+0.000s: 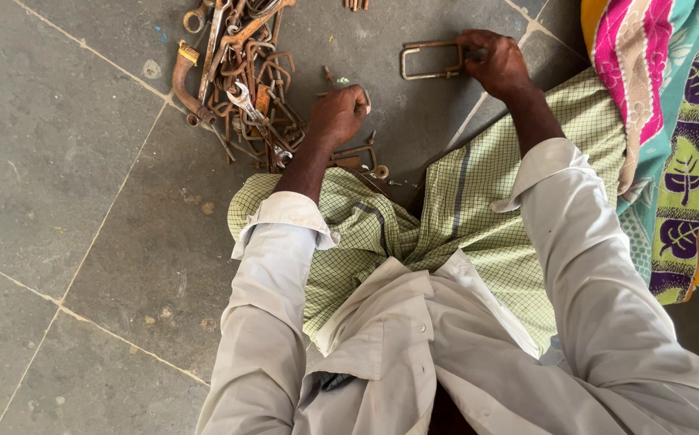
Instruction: The person sits on the floor and assembles a metal frame by inserting small metal pins into its holes. They pick up pins from a pile of rusty hardware and place them into the frame, occasionally adjusting the frame's position.
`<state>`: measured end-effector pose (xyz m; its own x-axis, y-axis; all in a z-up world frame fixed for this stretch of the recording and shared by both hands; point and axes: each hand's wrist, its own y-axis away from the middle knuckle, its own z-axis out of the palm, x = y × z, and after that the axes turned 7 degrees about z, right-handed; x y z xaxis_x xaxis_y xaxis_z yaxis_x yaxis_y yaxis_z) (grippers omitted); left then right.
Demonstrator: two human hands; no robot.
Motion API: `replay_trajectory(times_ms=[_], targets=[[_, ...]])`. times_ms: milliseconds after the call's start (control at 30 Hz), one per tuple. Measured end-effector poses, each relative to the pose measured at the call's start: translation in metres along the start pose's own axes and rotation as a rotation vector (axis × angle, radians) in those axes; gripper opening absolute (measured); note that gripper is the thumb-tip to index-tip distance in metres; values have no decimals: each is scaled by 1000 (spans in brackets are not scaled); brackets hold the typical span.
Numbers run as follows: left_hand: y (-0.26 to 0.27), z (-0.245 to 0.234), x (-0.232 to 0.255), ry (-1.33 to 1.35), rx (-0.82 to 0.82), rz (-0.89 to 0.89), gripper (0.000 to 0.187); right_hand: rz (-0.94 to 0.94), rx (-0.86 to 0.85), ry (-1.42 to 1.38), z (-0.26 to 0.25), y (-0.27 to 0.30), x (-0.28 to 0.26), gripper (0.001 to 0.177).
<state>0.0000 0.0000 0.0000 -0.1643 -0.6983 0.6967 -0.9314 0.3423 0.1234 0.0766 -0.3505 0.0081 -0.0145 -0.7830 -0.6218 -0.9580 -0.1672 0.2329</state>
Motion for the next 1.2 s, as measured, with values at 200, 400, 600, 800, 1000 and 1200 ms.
replay_trajectory(times_ms=[200,400,600,800,1000,1200], targets=[[-2,0,0,2,7,13,14,-242,39,254,-5,-3,-19,55],[0,0,1,2,33,25,14,-300,104,279,5,-7,-10,48],[-1,-3,4,-7,23,17,15,-352,67,273,-1,-12,-11,51],[0,-2,2,4,10,4,13,-338,42,206,-5,-8,-15,56],[2,-7,7,-57,179,158,12,-162,242,-304,31,21,16,34],[18,-24,53,77,206,221,11,150,-191,-1225,121,111,-27,31]])
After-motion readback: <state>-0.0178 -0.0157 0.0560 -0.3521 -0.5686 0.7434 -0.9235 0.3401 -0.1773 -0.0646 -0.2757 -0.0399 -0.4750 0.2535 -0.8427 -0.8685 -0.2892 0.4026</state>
